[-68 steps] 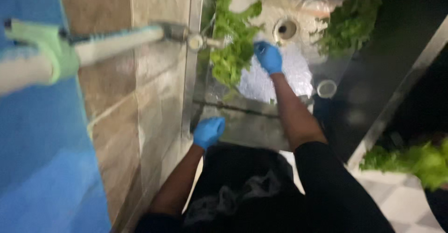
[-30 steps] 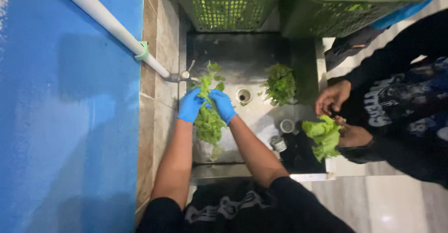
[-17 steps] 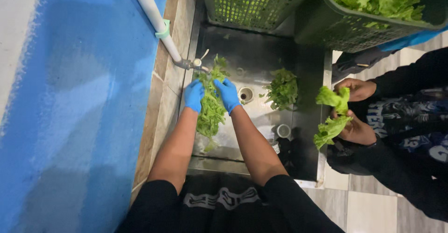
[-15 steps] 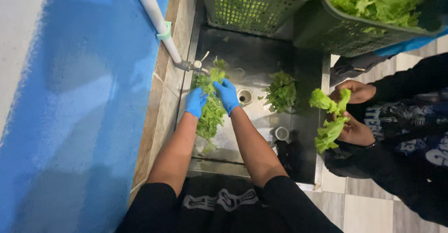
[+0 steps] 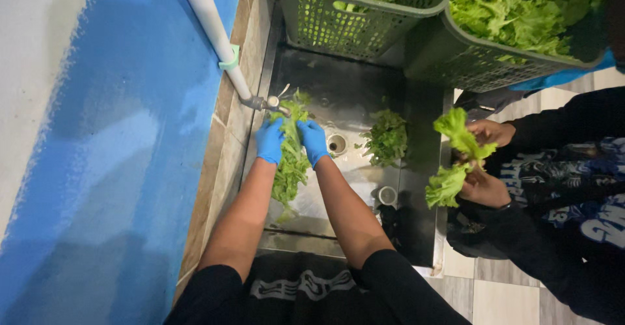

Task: The person washes lettuce leaves under running water at a stainless steel sink, rubbing and turning each leaf by hand while wearing blue gloves, then sets cleaned leaves aside. Other people hand over lettuce and place washed leaves into green plastic baskets beside the sink.

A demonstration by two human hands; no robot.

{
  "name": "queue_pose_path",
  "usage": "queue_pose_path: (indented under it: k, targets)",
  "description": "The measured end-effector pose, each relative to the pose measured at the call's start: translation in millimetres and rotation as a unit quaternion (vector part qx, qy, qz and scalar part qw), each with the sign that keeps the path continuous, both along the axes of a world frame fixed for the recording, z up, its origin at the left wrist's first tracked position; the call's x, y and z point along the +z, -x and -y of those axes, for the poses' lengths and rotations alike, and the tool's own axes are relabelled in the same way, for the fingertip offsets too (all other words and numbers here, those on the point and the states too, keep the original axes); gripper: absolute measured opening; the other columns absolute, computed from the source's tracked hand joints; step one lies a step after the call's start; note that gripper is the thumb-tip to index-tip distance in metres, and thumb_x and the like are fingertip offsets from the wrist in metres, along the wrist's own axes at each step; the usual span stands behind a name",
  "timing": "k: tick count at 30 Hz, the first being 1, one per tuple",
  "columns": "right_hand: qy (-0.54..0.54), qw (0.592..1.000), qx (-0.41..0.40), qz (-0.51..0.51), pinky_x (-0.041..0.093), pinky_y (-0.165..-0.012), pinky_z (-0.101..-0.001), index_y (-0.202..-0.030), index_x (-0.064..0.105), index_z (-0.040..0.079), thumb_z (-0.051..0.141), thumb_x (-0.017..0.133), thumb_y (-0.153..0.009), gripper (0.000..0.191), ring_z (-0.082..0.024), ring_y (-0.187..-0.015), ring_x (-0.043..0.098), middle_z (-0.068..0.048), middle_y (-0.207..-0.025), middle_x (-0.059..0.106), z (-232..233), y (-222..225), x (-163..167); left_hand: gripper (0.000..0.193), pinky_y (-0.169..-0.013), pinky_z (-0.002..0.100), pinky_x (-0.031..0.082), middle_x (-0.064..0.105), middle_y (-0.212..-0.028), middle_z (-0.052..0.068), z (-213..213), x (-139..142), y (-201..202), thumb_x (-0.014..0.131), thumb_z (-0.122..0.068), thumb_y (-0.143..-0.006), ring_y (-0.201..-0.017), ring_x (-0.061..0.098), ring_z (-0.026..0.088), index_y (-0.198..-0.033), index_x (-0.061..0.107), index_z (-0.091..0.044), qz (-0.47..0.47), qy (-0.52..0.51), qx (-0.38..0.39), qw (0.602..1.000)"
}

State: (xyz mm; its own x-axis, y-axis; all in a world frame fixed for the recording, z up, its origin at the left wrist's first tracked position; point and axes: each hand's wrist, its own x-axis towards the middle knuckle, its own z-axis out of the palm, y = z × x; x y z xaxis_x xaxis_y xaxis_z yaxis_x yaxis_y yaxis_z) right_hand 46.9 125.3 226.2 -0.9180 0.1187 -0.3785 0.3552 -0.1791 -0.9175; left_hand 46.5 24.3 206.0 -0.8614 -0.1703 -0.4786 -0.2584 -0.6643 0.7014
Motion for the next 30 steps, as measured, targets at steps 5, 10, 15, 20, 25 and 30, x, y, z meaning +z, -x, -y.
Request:
queue_pose_path:
  k: [5,10,15,20,25,30]
  targets:
    - [0.04,0.999,-0.011,0.027,0.039,-0.052,-0.0278,-0.08,0.066,0.009,0.025,0.074,-0.094,0.022,-0.01,-0.06,0.049,0.002,-0.07,0.058,0.8,-2.0,-1.4,0.025,-0.066,0.034,0.051,0.069,-0.096,0.002,3.5,-3.4,-1.2,0.075,-0.015,-0.088,-0.078,0.063,0.016,-0.111,0.066,-0.018,0.046,-0.041,0.006,0.998]
    - [0.126,0.991,-0.005,0.043,0.054,-0.067,-0.0248,-0.105,0.073,0.009,0.029,0.07,-0.094,0.023,-0.009,-0.077,0.066,0.0,-0.091,0.073,-2.4,-7.9,-6.0,0.023,-0.071,0.034,0.056,0.072,-0.099,0.002,1.6,-2.4,0.0,0.072,-0.014,-0.09,-0.088,0.069,0.018,-0.112,0.066,-0.017,0.061,-0.05,0.01,0.997]
    - [0.164,0.972,0.082,0.145,0.053,-0.063,-0.0278,-0.11,0.073,0.005,0.046,0.063,-0.099,0.044,-0.017,-0.079,0.069,-0.01,-0.096,0.074,-13.7,-21.5,-7.3,0.025,-0.074,0.036,0.058,0.072,-0.101,0.002,0.9,4.8,4.0,0.071,-0.011,-0.09,-0.09,0.071,0.018,-0.115,0.069,-0.013,0.027,-0.048,0.022,0.998]
    - [-0.079,0.967,0.217,-0.108,0.058,-0.071,-0.0289,-0.122,0.07,0.01,0.03,0.069,-0.092,0.036,-0.014,-0.087,0.067,-0.004,-0.103,0.071,-24.5,-33.1,-8.2,0.027,-0.068,0.035,0.054,0.07,-0.1,0.002,1.5,4.5,5.5,0.071,-0.012,-0.091,-0.085,0.068,0.018,-0.118,0.068,-0.015,0.035,-0.046,0.021,0.998]
    - [0.131,0.979,0.097,0.125,0.055,-0.066,-0.0276,-0.117,0.071,0.011,0.032,0.07,-0.094,0.031,-0.013,-0.078,0.067,-0.004,-0.096,0.073,-25.2,-32.4,-14.1,0.03,-0.07,0.038,0.055,0.067,-0.097,0.005,2.8,0.0,2.8,0.073,-0.011,-0.091,-0.083,0.066,0.02,-0.12,0.066,-0.013,0.05,-0.036,0.044,0.997]
    - [-0.025,0.99,0.136,0.003,0.056,-0.062,-0.0282,-0.115,0.071,0.004,0.017,0.079,-0.089,0.03,-0.014,-0.067,0.067,-0.008,-0.086,0.071,-17.3,-29.5,-12.2,0.032,-0.072,0.04,0.058,0.067,-0.096,0.008,5.0,4.6,6.3,0.07,-0.009,-0.09,-0.082,0.067,0.022,-0.123,0.066,-0.009,0.036,-0.043,0.064,0.996]
